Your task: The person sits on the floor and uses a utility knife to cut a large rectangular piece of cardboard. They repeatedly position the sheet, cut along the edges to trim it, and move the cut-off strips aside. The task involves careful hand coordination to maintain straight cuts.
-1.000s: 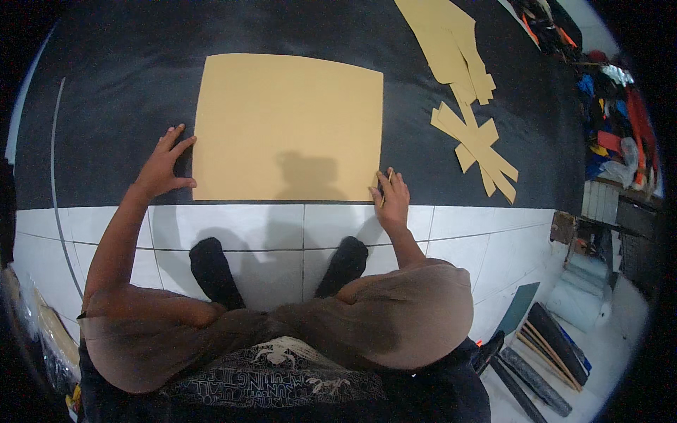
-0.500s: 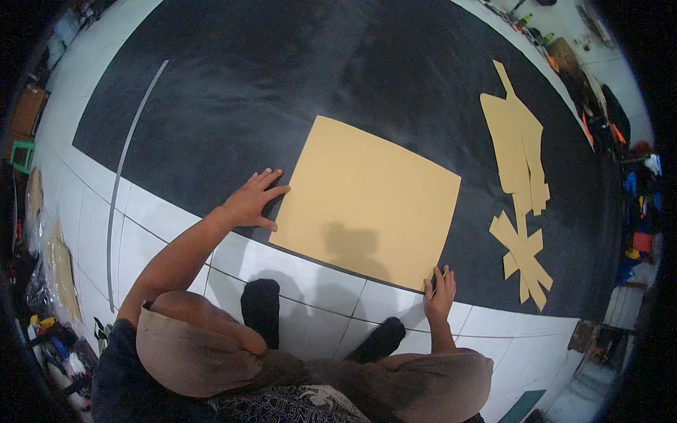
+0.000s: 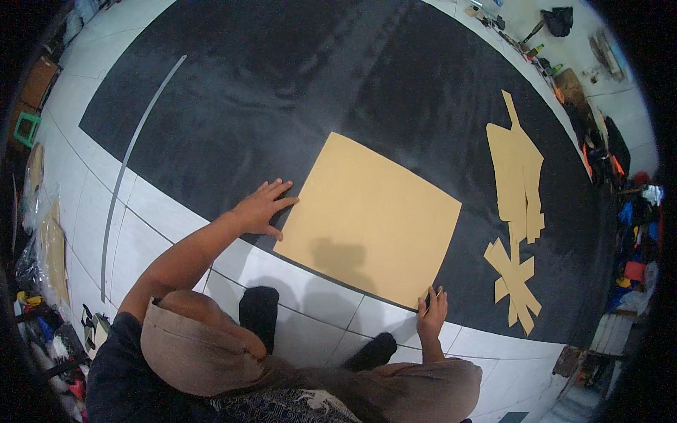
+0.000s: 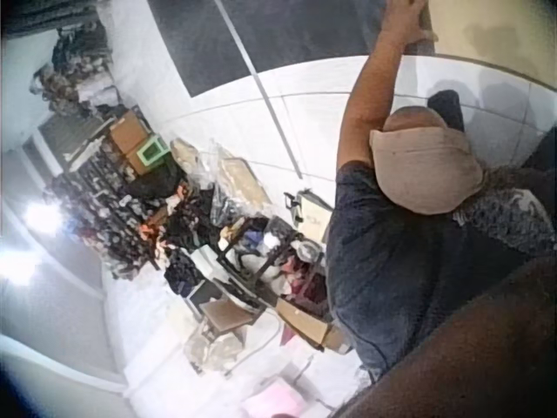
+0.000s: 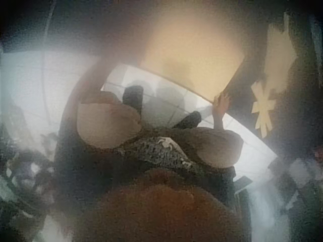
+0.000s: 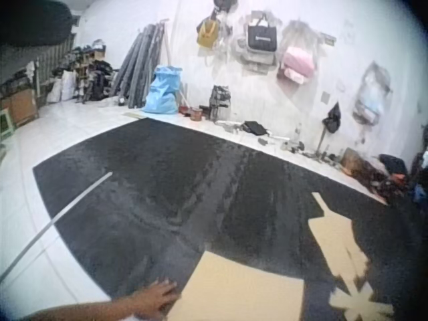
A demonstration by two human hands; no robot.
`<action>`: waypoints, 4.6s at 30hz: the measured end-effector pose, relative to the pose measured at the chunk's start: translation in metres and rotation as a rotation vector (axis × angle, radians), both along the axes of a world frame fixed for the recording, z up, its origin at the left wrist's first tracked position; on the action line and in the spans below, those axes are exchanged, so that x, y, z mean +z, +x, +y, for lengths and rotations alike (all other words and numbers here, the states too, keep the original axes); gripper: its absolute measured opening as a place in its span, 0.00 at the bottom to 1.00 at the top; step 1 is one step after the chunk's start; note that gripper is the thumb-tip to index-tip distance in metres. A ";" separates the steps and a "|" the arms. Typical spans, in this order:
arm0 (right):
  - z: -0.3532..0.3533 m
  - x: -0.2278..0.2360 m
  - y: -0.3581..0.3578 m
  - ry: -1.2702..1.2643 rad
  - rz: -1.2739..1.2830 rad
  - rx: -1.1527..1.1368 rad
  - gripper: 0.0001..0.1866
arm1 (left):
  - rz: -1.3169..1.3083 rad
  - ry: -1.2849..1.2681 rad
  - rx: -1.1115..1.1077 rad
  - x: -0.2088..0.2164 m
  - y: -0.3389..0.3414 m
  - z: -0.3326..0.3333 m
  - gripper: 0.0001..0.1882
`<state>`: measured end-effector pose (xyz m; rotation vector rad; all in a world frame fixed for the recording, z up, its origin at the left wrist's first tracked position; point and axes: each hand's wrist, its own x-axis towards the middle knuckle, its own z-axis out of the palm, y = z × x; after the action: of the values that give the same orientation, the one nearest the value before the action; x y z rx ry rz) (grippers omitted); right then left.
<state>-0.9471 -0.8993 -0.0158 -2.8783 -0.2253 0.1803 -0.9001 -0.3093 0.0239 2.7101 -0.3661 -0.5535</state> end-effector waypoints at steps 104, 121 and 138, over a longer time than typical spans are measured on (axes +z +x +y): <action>0.369 0.020 0.252 0.683 0.010 0.046 0.19 | -0.033 0.168 -0.202 -0.003 0.153 -0.066 0.57; 0.422 0.003 0.290 0.762 0.017 0.013 0.13 | 0.085 0.306 -0.247 0.003 0.162 -0.072 0.66; 0.352 -0.012 0.292 0.552 -0.159 0.131 0.12 | 0.101 0.308 -0.224 0.004 0.166 -0.075 0.69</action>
<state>-0.6555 -0.5470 -0.0281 -2.3292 -0.4203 -0.0795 -0.7337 -0.3845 0.0282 2.9363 -0.6067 -0.8696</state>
